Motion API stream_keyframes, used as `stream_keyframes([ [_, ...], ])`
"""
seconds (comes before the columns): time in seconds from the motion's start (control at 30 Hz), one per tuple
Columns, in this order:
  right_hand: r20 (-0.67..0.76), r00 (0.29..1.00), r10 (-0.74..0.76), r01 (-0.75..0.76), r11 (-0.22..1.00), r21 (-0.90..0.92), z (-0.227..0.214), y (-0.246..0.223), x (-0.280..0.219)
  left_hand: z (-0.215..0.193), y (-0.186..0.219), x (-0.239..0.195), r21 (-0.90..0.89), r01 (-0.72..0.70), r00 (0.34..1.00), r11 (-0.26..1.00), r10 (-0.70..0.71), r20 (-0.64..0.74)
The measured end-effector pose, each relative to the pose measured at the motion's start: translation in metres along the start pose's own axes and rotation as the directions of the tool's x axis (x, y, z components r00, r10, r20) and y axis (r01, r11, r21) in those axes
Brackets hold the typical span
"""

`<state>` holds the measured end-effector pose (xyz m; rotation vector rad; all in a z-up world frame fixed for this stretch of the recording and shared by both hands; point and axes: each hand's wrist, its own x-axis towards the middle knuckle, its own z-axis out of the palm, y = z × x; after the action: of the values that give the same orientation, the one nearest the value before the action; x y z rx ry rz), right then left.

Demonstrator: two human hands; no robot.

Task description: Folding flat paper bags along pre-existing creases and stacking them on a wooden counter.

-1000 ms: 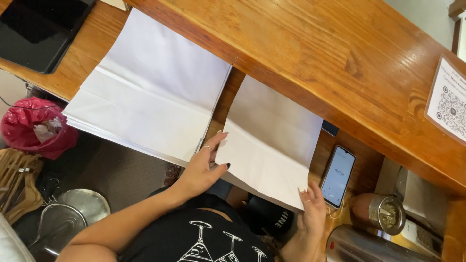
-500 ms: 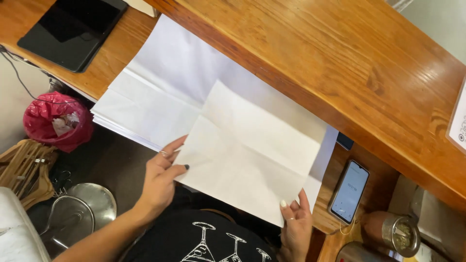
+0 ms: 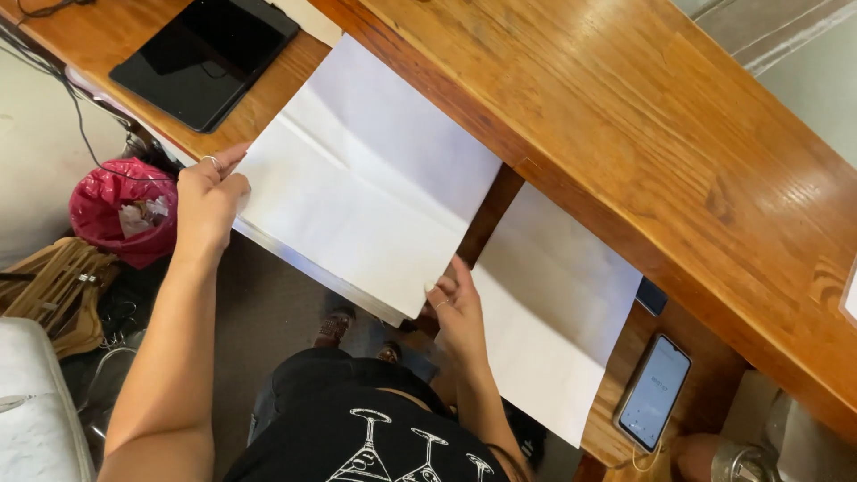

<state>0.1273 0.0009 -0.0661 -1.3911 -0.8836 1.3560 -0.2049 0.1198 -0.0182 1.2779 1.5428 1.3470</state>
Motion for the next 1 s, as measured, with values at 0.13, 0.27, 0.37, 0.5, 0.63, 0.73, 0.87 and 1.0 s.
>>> stream_keyframes([
  [0.13, 0.025, 0.999, 0.044, -0.044, 0.999, 0.013, 0.003, -0.008, -0.015, -0.007, -0.032, 0.009, 0.272, -0.003, 1.0, 0.962, 0.01, -0.023],
  [0.27, 0.061, 0.998, 0.013, -0.002, 0.984, -0.179, -0.023, -0.03, -0.049, 0.003, -0.013, -0.014, 0.555, -0.319, 0.916, 0.768, 0.401, -0.028],
  [0.37, -0.156, 0.984, -0.086, 0.035, 0.953, -0.3, -0.069, -0.021, -0.067, 0.03, 0.027, -0.047, 0.438, -0.427, 0.882, 0.791, 0.472, 0.007],
  [0.5, -0.665, 0.733, -0.146, -0.198, 0.889, -0.414, -0.098, -0.044, -0.102, 0.084, 0.058, -0.111, 0.039, -0.415, 0.819, 0.909, 0.354, 0.452],
  [0.63, -0.856, 0.51, -0.085, -0.343, 0.892, -0.293, -0.127, -0.05, -0.115, 0.137, 0.052, -0.15, 0.082, -0.22, 0.563, 0.972, 0.058, 0.824],
  [0.73, -0.876, 0.483, -0.018, -0.442, 0.858, -0.261, -0.154, -0.036, -0.125, 0.163, 0.051, -0.163, 0.177, -0.118, 0.394, 0.977, -0.118, 0.911],
  [0.87, -0.726, 0.687, 0.033, -0.214, 0.964, -0.159, -0.179, -0.011, -0.127, 0.184, 0.049, -0.161, 0.254, 0.077, 0.403, 0.964, -0.263, 0.877],
  [1.0, -0.684, 0.725, 0.087, -0.271, 0.948, -0.167, -0.166, -0.025, -0.134, 0.18, 0.06, -0.161, 0.232, 0.16, 0.379, 0.959, -0.277, 0.883],
])
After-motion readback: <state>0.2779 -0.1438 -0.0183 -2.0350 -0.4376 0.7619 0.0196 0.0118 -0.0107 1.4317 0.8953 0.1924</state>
